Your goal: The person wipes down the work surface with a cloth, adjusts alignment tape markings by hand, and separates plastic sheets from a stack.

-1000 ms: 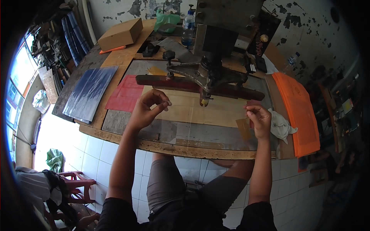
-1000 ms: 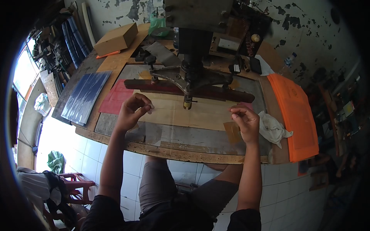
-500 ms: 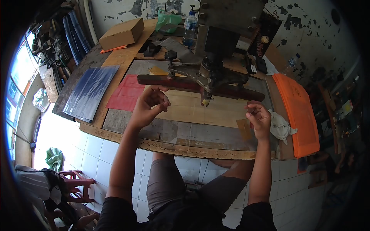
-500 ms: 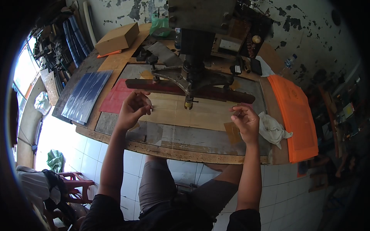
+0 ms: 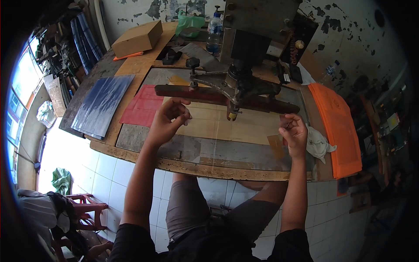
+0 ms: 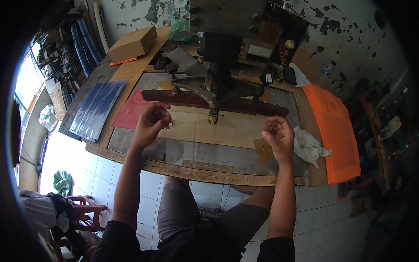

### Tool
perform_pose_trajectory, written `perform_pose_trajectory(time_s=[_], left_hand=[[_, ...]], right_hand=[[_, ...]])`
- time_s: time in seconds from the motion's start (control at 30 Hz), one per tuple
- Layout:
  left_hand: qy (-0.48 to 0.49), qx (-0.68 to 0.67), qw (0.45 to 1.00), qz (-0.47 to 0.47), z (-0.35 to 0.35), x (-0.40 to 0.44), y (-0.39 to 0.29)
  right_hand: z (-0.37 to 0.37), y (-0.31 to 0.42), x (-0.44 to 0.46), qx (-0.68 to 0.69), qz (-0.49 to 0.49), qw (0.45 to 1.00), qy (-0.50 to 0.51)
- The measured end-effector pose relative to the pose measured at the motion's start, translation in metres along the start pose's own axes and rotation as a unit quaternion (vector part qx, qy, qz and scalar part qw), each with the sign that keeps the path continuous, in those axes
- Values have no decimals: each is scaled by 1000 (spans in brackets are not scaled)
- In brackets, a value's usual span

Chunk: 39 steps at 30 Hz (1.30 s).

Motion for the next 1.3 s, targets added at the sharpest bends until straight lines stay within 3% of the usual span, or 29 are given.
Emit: perform_pose_trajectory(time_s=[0.67,0.87,1.1,1.3], left_hand=[[-18,20,1000,0,6,0,3],[-21,13,1000,0,5,0,3],[-6,13,1000,4,-1,0,3],[-11,41,999,3,1,-1,2]], right_hand=[[18,-11,-1,2,-22,998,-63],[15,-15,-1,-13,-38,998,-53],[-10,-10,0,14,-68,997,33],[-5,-17,1,-16,-64,997,28]])
Point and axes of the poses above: each hand's wrist, its own x-axis towards the middle knuckle, its own z-axis out of the back of the hand, y = z × x, the point moved 10 cm from there along x, towards the middle knuckle, and after that the axes turned 12 degrees about -x, right-handed, at the moved point
